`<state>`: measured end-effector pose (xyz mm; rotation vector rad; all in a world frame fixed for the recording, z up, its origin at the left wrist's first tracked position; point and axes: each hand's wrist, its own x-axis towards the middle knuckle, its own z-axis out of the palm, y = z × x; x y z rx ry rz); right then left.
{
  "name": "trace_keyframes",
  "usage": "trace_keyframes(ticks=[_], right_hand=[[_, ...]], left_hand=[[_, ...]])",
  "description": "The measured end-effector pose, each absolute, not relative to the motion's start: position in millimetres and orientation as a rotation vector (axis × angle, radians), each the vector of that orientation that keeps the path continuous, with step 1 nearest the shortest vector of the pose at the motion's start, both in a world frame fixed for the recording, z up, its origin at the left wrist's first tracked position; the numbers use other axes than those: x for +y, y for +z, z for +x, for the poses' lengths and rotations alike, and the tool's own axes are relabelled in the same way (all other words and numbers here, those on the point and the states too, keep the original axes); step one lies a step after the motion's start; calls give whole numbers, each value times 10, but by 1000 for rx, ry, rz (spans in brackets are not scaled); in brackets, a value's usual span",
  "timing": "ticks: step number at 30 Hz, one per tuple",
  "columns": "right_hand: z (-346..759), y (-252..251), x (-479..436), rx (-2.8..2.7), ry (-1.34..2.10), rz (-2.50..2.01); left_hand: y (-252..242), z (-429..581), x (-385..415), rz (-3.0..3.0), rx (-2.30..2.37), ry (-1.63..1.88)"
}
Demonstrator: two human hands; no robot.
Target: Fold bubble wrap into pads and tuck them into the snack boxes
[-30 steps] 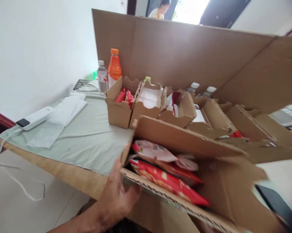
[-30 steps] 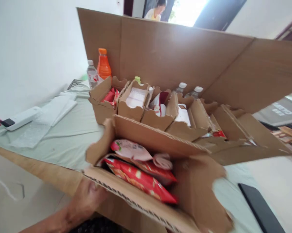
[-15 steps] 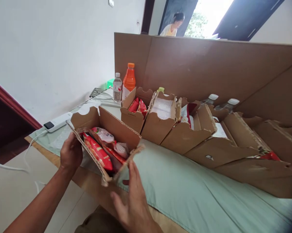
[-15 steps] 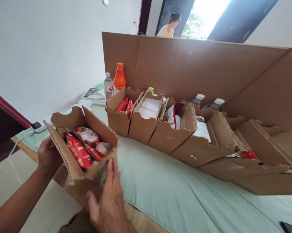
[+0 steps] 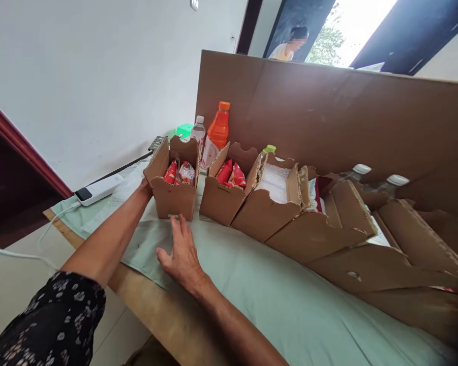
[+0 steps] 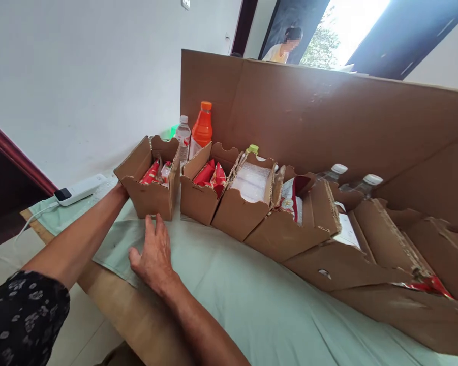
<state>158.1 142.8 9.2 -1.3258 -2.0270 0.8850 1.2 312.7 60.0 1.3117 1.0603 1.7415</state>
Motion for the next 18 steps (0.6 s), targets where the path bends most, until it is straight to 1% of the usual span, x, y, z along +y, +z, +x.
trace_keyframes(ticks=[5, 8, 13, 18], right_hand=[[1879, -141, 1702, -1866, 792, -1331], [1910, -218, 1917, -1771, 839, -1356], [1697, -253, 2179, -1760, 855, -1325], [1547, -431, 2291, -1673, 818, -1280]], left_hand=[[159, -80, 2724, 1154, 991, 1603], [-18, -105, 2602, 1157, 967, 1573], [-133, -141, 2816, 1200, 1018, 1548], [-233, -171, 2982, 1276, 1093, 1506]])
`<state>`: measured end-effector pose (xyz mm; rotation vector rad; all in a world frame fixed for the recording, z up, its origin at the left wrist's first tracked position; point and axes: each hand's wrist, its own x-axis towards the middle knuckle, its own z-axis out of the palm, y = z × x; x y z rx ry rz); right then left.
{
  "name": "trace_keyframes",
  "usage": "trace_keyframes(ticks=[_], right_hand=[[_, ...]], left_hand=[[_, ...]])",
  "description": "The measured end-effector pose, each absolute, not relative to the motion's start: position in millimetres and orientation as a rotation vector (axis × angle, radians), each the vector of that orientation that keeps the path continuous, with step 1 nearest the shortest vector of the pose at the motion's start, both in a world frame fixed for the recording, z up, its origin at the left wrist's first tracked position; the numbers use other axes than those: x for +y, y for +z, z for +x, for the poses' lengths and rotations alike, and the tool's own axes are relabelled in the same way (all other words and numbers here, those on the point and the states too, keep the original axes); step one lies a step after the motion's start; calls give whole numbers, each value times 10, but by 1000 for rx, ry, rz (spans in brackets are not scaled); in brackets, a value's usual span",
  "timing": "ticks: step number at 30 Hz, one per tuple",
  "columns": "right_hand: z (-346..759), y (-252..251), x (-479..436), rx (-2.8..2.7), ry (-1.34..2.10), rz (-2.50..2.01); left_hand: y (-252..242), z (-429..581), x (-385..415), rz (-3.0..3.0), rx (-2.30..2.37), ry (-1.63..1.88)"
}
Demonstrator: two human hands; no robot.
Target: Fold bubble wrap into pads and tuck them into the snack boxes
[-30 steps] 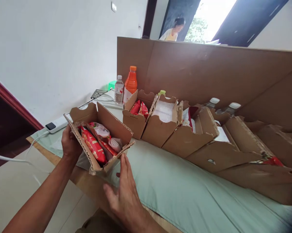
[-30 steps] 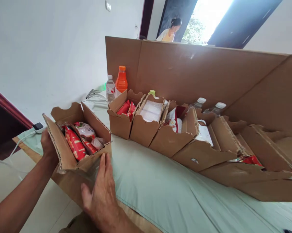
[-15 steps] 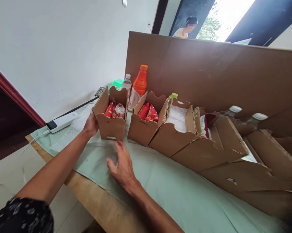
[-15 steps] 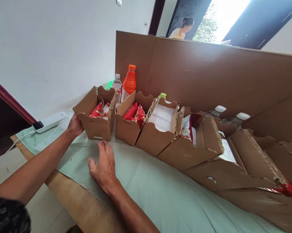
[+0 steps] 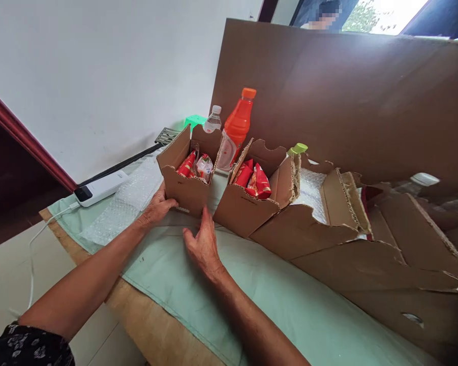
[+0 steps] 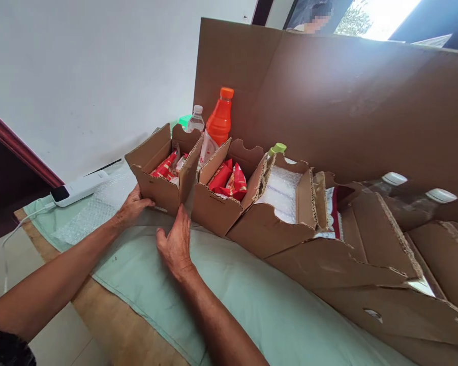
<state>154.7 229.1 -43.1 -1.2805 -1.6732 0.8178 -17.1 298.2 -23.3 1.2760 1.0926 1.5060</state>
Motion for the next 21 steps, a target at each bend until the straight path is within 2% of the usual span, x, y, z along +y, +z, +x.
trace_keyframes(ticks=[6, 13, 21], right_hand=[[1482, -577, 2406, -1636, 807, -1293], [1569, -513, 2262, -1637, 801, -1268], [2609, -308, 1597, -1505, 688, -1363]], left_hand=[[-324, -190, 3032, 1358, 1157, 1462], [-325, -162, 3067, 1464, 1289, 1445], [-45, 110, 2310, 1700, 1581, 1707]])
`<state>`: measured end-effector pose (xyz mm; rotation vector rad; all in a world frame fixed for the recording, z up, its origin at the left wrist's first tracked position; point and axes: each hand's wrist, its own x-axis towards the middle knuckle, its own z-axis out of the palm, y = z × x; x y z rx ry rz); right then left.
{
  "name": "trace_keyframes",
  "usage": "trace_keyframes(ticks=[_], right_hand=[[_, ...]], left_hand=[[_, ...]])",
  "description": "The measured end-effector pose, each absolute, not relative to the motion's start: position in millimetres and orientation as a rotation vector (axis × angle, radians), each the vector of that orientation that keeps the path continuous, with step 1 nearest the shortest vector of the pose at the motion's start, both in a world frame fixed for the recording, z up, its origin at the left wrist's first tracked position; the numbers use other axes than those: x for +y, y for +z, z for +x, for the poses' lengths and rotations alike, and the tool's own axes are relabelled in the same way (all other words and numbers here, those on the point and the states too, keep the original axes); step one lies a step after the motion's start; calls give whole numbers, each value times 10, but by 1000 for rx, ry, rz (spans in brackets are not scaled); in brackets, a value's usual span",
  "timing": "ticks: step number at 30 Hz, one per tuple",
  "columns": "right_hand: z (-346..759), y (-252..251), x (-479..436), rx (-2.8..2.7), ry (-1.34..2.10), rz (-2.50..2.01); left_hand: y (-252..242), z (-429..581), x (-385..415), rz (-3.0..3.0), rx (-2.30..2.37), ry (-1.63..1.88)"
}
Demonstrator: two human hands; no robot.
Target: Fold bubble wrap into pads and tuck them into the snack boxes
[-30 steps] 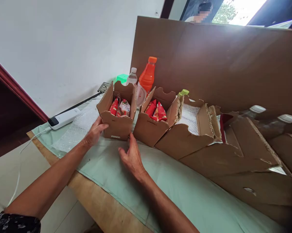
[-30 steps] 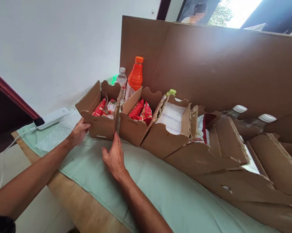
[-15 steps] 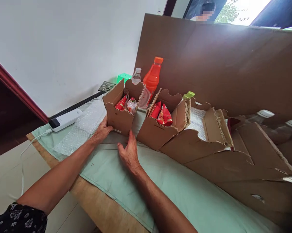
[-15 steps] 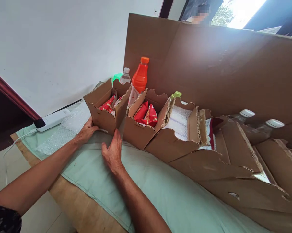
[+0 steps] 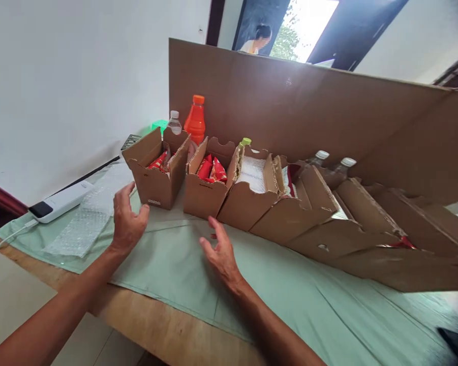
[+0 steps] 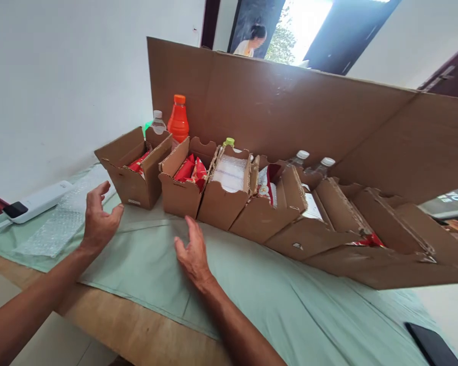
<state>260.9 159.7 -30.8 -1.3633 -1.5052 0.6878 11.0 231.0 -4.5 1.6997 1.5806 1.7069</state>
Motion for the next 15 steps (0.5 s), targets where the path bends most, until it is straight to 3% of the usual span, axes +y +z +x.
trace_keyframes(ticks=[7, 15], right_hand=[[3230, -188, 1487, -1283, 576, -1455], [3725, -90, 1352, -1118, 454, -1465]], left_hand=[[747, 733, 2169, 2726, 1261, 1744], [1067, 912, 2627, 3222, 1363, 906]])
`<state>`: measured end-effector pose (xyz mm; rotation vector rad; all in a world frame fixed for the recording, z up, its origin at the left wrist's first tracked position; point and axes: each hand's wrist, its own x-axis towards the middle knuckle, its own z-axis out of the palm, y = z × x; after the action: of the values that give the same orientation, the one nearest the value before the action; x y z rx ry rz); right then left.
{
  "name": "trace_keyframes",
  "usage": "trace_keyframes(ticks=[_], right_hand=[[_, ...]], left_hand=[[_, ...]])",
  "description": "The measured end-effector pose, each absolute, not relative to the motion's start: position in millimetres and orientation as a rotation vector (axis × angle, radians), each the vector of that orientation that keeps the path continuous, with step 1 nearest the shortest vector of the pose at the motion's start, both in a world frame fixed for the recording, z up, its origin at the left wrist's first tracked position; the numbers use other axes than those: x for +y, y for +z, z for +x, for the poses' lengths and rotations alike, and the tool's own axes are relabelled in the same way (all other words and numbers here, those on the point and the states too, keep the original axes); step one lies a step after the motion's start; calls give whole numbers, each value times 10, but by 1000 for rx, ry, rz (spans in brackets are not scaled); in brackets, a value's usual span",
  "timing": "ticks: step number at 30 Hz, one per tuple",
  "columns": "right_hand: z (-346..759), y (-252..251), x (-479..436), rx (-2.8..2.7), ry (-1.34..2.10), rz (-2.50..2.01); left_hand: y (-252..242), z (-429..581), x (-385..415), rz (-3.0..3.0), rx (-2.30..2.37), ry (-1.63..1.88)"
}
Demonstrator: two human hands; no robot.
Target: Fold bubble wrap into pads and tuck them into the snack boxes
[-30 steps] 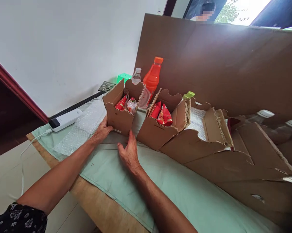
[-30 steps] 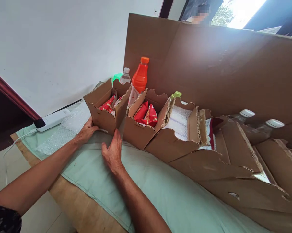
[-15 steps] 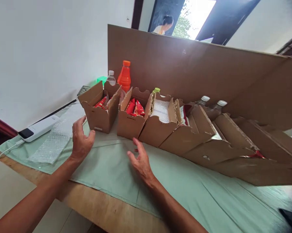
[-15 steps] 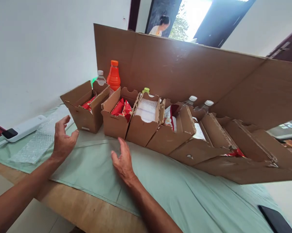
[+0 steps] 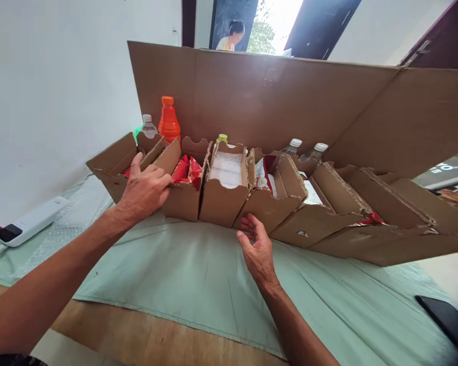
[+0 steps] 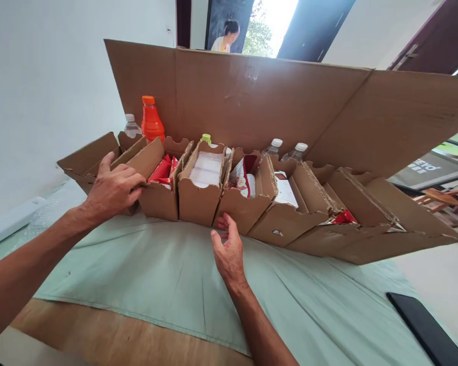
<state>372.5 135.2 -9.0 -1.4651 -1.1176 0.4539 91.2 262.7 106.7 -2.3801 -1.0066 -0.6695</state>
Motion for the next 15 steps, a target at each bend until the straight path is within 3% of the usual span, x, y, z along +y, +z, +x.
trace_keyframes(ticks=[9, 15], right_hand=[[3808, -162, 1362, -1159, 521, -1482], [3973, -170, 1301, -1119, 514, -1499]], left_hand=[[1072, 954, 2490, -2334, -1126, -586], [1019, 922, 2528, -2352, -1162, -813]])
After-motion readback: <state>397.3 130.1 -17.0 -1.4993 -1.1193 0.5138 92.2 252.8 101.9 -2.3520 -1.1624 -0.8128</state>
